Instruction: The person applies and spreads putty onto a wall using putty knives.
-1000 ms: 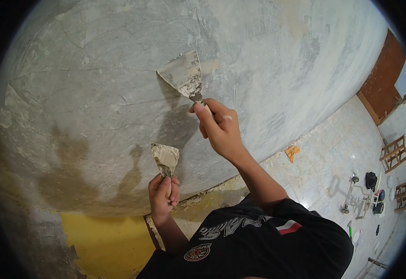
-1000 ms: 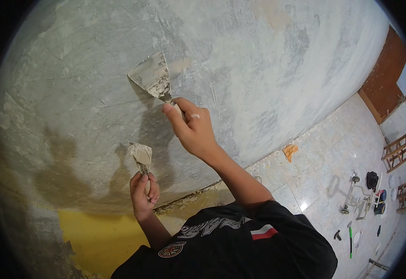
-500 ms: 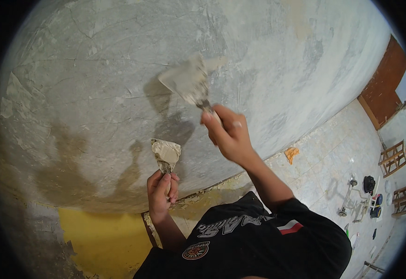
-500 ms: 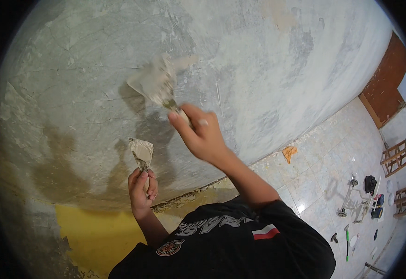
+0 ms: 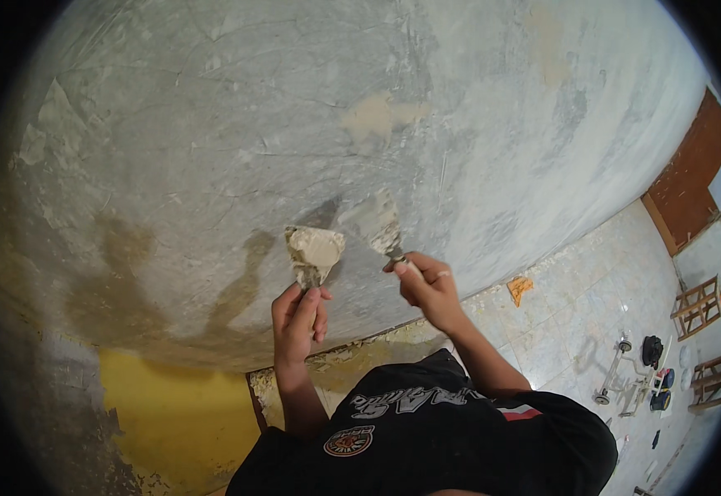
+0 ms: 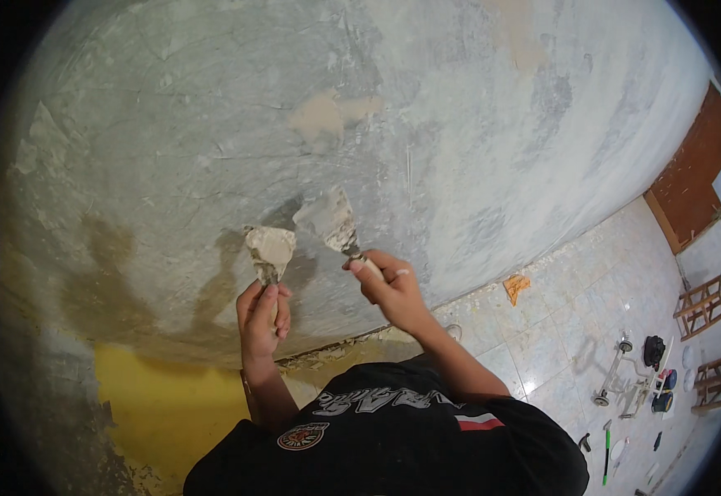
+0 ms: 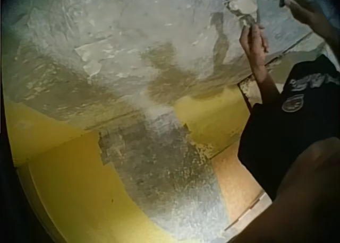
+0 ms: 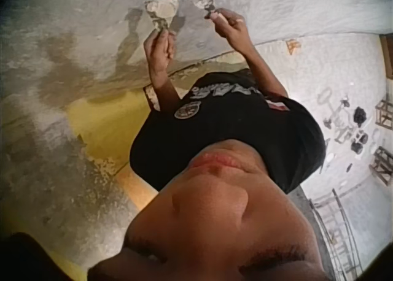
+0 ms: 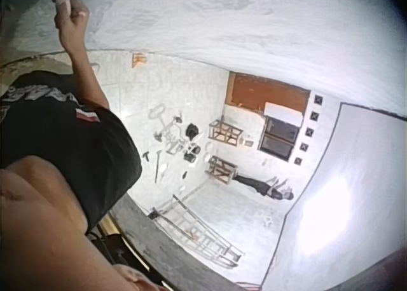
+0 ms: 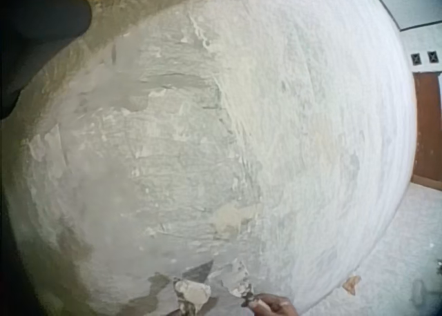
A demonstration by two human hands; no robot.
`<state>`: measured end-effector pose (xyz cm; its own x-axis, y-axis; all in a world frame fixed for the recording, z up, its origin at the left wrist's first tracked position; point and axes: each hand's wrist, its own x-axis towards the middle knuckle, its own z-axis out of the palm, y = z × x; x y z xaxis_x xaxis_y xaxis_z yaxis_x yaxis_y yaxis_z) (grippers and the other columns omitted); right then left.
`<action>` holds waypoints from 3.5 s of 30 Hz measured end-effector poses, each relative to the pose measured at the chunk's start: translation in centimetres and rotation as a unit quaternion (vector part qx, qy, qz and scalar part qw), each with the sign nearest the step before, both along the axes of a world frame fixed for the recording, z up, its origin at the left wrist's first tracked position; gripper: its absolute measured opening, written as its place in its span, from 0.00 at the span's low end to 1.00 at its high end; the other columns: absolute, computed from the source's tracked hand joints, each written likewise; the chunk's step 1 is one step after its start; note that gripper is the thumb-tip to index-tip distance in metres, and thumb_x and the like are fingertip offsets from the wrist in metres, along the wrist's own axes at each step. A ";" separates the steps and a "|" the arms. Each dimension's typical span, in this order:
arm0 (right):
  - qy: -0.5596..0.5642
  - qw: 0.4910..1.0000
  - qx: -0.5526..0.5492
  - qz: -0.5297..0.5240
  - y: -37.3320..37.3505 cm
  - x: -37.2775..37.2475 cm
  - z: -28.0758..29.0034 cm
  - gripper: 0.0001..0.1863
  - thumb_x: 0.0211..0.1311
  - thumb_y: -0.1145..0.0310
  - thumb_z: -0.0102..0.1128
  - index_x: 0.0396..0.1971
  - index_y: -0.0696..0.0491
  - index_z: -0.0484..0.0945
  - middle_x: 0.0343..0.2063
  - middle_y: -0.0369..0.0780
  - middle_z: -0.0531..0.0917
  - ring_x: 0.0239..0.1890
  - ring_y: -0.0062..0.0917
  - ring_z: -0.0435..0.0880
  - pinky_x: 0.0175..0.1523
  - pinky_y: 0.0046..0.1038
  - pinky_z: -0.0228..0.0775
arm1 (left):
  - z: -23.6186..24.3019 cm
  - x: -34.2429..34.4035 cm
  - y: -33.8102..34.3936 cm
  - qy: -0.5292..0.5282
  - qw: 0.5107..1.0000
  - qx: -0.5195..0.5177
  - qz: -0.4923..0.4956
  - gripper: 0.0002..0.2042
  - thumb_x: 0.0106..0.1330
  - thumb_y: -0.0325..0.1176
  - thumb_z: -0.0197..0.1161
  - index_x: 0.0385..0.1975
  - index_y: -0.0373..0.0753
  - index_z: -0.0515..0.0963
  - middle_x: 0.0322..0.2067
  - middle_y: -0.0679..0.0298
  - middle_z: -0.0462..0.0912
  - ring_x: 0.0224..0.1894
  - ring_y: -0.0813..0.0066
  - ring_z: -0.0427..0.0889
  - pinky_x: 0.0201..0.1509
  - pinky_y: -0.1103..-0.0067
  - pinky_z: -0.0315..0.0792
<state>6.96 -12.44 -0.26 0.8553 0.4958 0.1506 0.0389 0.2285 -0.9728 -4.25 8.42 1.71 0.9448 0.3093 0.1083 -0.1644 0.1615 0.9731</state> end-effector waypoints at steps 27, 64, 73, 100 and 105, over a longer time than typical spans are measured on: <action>-0.171 0.977 0.039 -0.124 5.4 6.2 7.3 0.16 0.73 0.59 0.57 0.36 0.59 0.79 0.15 0.31 0.69 0.20 0.12 0.64 0.25 0.21 0.56 | 0.4 2.3 -2.9 -0.126 0.978 -0.104 0.133 0.14 0.77 0.43 0.48 0.32 0.41 0.71 0.12 0.69 0.61 0.08 0.80 0.58 0.11 0.82 0.54; -0.158 0.971 -0.094 -0.150 4.1 3.8 -1.9 0.19 0.72 0.57 0.55 0.28 0.59 0.79 0.12 0.35 0.68 0.19 0.13 0.65 0.24 0.25 0.57 | -0.5 2.3 -3.8 -0.112 0.985 -0.102 0.078 0.14 0.77 0.41 0.48 0.32 0.39 0.72 0.12 0.68 0.62 0.08 0.81 0.58 0.11 0.82 0.55; -0.188 0.963 -0.037 -0.191 4.0 6.5 6.6 0.21 0.72 0.55 0.54 0.28 0.58 0.80 0.12 0.37 0.68 0.17 0.17 0.65 0.24 0.27 0.57 | -0.7 2.8 -3.9 -0.104 0.983 -0.129 0.079 0.14 0.76 0.40 0.49 0.32 0.37 0.71 0.12 0.68 0.63 0.08 0.81 0.59 0.11 0.83 0.55; -0.188 0.963 -0.190 -0.027 -0.4 0.0 5.2 0.15 0.68 0.62 0.62 0.38 0.61 0.84 0.10 0.33 0.65 0.16 0.13 0.61 0.23 0.25 0.55 | -2.1 2.9 -2.6 -0.103 0.978 0.074 0.164 0.15 0.76 0.39 0.51 0.29 0.35 0.73 0.12 0.68 0.66 0.11 0.83 0.62 0.14 0.82 0.57; -0.174 0.974 -0.138 -0.042 -1.5 1.7 5.0 0.15 0.71 0.61 0.58 0.37 0.60 0.84 0.13 0.29 0.66 0.17 0.11 0.61 0.23 0.22 0.52 | -1.0 2.3 -1.3 -0.113 0.972 0.001 0.206 0.15 0.75 0.41 0.51 0.28 0.37 0.71 0.12 0.68 0.65 0.10 0.82 0.61 0.13 0.81 0.56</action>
